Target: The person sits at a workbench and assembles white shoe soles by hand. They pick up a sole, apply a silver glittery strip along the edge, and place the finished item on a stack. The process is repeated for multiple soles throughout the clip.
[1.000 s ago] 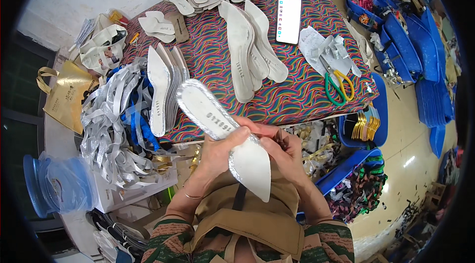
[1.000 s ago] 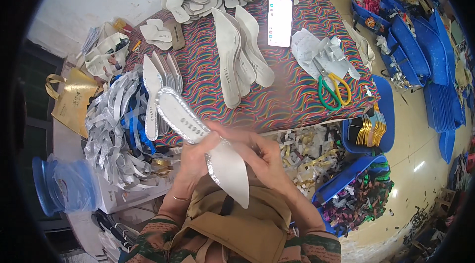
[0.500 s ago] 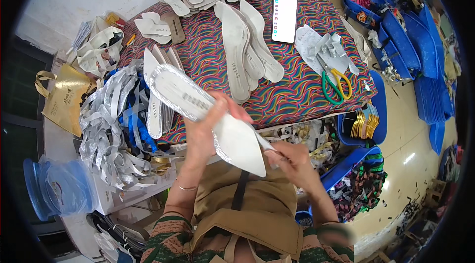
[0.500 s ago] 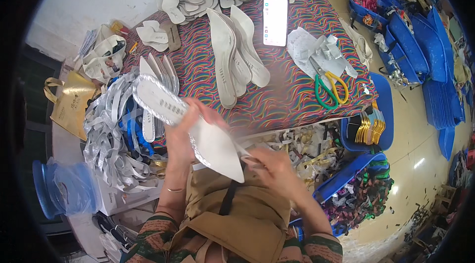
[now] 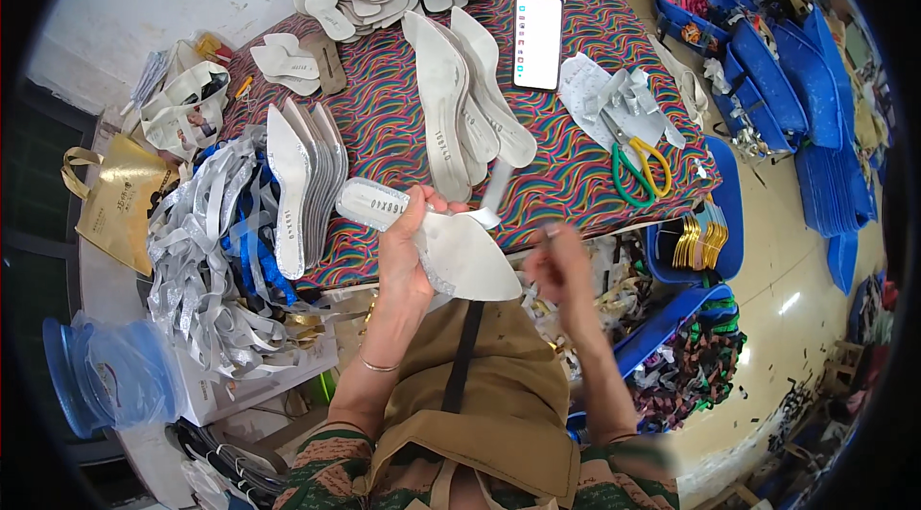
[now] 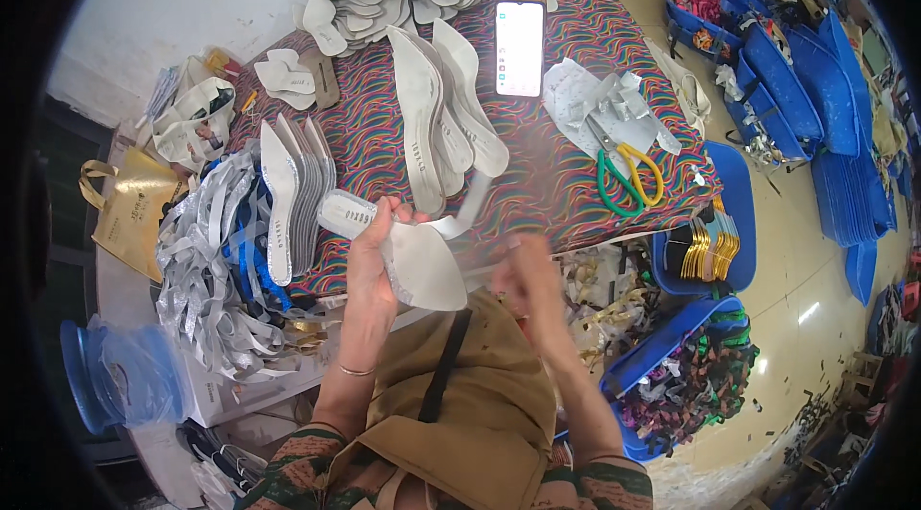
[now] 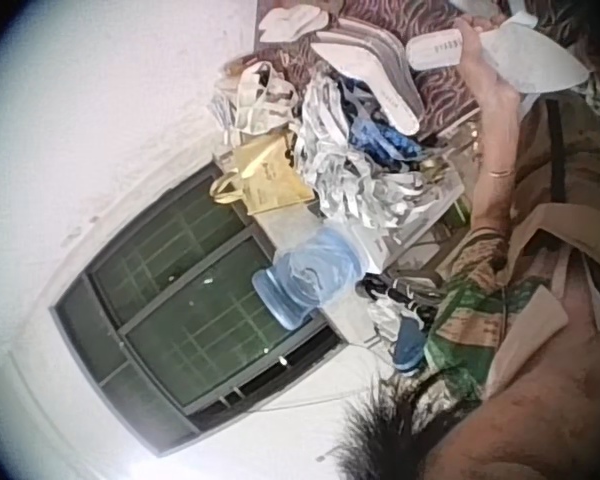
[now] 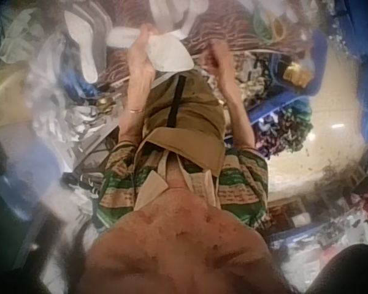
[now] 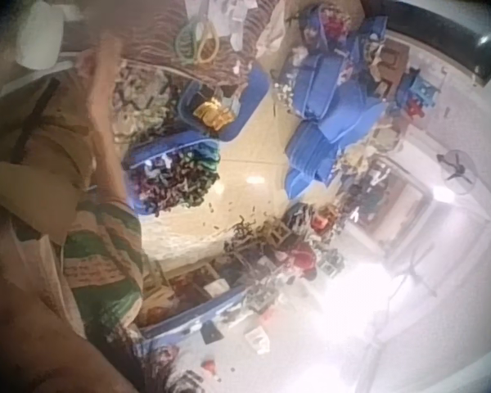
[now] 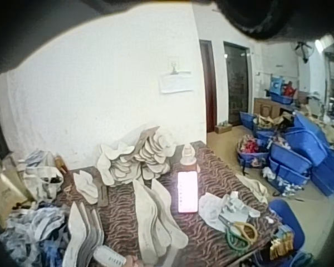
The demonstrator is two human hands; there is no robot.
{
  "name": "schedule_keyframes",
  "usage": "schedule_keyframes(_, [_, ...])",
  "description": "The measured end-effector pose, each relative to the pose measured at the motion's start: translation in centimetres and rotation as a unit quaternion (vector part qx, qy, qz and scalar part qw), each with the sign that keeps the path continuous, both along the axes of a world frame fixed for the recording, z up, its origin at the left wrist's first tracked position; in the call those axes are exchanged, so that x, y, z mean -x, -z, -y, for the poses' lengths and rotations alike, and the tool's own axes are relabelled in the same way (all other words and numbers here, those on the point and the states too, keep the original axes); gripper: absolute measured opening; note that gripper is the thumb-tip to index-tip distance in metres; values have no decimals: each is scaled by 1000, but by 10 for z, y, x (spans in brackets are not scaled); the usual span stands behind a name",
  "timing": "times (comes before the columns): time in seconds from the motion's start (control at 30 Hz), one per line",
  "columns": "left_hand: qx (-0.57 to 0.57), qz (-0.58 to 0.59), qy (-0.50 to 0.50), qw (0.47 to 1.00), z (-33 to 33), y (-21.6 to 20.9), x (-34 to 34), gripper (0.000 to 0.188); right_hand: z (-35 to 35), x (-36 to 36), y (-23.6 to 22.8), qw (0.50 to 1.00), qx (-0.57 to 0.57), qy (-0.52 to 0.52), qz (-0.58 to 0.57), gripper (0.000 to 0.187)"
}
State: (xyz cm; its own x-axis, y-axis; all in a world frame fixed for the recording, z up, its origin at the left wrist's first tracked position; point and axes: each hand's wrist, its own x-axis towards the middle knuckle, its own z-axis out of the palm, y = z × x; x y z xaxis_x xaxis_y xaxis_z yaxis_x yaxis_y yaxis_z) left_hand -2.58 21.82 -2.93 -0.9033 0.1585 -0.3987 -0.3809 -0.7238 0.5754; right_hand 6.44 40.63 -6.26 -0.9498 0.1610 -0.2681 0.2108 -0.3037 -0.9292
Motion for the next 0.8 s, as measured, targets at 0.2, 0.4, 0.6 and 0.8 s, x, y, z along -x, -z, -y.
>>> schedule_keyframes(0.2, [-4, -25, -2, 1000, 0, -1, -11, 16, 66, 5, -15, 946, 324, 20, 10, 20])
schedule_keyframes(0.4, [10, -30, 2, 999, 1, -7, -19, 16, 65, 8, 2, 939, 332, -5, -87, 14])
schedule_keyframes(0.6, [14, -62, 20, 998, -1, -16, -26, 18, 57, 15, -14, 933, 355, 50, -40, 17])
schedule_keyframes(0.8, [112, -168, 57, 978, -2, -31, -35, 17, 44, 25, -25, 994, 1, -54, -95, 23])
